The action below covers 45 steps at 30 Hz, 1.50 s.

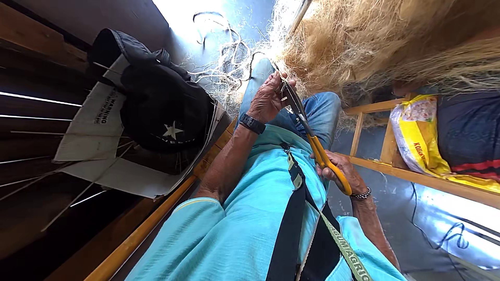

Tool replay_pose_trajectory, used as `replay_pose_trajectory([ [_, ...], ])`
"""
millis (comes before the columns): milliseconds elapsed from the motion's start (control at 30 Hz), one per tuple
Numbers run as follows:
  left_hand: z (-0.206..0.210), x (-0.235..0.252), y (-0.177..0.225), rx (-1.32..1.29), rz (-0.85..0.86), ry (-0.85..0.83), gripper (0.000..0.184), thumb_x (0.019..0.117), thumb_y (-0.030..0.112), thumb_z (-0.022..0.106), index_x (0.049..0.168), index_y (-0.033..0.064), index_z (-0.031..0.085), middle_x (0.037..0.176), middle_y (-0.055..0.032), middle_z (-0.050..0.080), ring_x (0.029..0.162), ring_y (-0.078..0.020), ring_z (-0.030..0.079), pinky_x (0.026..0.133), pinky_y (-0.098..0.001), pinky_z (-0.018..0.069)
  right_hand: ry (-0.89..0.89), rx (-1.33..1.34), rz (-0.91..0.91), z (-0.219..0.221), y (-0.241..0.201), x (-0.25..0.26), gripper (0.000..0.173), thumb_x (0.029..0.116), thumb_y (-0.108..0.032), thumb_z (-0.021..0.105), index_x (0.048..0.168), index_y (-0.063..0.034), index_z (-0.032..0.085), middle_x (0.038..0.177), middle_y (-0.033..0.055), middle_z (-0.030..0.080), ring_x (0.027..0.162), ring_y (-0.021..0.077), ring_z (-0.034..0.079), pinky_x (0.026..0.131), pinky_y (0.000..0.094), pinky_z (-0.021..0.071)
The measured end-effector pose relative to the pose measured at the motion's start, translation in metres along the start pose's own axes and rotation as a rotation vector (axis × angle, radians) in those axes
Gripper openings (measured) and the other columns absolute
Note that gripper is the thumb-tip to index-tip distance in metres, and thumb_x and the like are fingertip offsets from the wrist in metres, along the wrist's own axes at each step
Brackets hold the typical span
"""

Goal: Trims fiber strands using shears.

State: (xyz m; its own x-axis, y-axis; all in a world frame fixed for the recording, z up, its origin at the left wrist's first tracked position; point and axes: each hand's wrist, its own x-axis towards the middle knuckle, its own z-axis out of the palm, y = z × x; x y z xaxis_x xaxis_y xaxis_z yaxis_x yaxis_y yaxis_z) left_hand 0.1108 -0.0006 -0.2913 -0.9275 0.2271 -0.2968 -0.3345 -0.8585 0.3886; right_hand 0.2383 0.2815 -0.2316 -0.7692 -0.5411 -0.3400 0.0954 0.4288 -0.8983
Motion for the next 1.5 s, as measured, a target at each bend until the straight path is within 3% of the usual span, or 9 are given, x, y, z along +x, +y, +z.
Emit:
replay_pose_trajectory([
  [333,-0.005,-0.001,-0.001,-0.003,0.01,0.024,0.023,0.112,0.03,0.036,0.113,0.0158,0.053,0.097,-0.0085,0.072,0.089,-0.0216,0.073,0.079,-0.0371,0.0607,0.041,0.03,0.034,0.003,0.003,0.001,0.076,0.0859,-0.07,0.066,0.119,-0.0019,0.067,0.086,-0.004,0.063,0.063,0.0005,0.055,0.055,0.0183,0.0485],
  [433,-0.003,-0.002,0.0,0.004,0.008,0.033,0.024,0.1125,0.03,0.034,0.114,0.0158,0.053,0.096,-0.0076,0.072,0.087,-0.0203,0.073,0.078,-0.0361,0.0611,0.074,0.014,0.041,0.007,0.0,0.001,0.072,0.084,-0.067,0.071,0.115,-0.0026,0.068,0.078,-0.0063,0.062,0.057,-0.0004,0.052,0.049,0.0175,0.0461],
  [533,-0.003,-0.002,0.0,-0.031,0.011,0.028,0.023,0.1123,0.029,0.035,0.114,0.0161,0.054,0.096,-0.0079,0.073,0.088,-0.02,0.073,0.079,-0.035,0.061,0.118,-0.086,0.028,0.01,0.0,0.0,0.07,0.0809,-0.062,0.077,0.115,-0.001,0.068,0.078,-0.0077,0.065,0.06,-0.0048,0.054,0.055,0.0148,0.0476],
  [800,-0.008,0.0,0.004,-0.092,0.038,0.032,0.026,0.1127,0.03,0.033,0.12,0.0157,0.053,0.106,-0.0105,0.072,0.092,-0.0223,0.073,0.081,-0.0367,0.0611,0.045,-0.104,-0.005,0.007,0.01,-0.011,0.101,0.0792,-0.082,0.062,0.129,0.006,0.061,0.097,0.0018,0.071,0.081,0.0047,0.066,0.073,0.0237,0.0577],
  [967,-0.01,0.0,0.008,-0.079,0.085,0.07,0.029,0.1127,0.03,0.033,0.118,0.0152,0.057,0.106,-0.0099,0.073,0.09,-0.0218,0.074,0.075,-0.0345,0.0622,0.105,-0.095,-0.05,0.006,0.01,-0.019,0.102,0.0799,-0.082,0.06,0.129,0.0076,0.059,0.095,0.0012,0.071,0.085,0.0066,0.067,0.079,0.0252,0.0577],
  [1333,-0.008,-0.002,0.013,-0.088,0.108,0.085,0.031,0.1128,0.03,0.031,0.113,0.015,0.058,0.099,-0.0081,0.072,0.086,-0.02,0.073,0.072,-0.033,0.0618,0.151,-0.089,-0.028,0.004,0.01,-0.016,0.101,0.0801,-0.082,0.06,0.129,0.006,0.06,0.088,-0.0019,0.069,0.079,0.0061,0.066,0.074,0.0248,0.0576],
  [1500,-0.01,-0.003,0.021,-0.059,0.153,0.165,0.036,0.113,0.031,0.027,0.119,0.0133,0.058,0.1,-0.0079,0.072,0.089,-0.0213,0.073,0.077,-0.036,0.0615,0.169,-0.123,-0.02,0.006,0.012,-0.011,0.1,0.0817,-0.082,0.058,0.129,0.0064,0.06,0.087,-0.002,0.069,0.077,0.0043,0.065,0.073,0.023,0.0567],
])
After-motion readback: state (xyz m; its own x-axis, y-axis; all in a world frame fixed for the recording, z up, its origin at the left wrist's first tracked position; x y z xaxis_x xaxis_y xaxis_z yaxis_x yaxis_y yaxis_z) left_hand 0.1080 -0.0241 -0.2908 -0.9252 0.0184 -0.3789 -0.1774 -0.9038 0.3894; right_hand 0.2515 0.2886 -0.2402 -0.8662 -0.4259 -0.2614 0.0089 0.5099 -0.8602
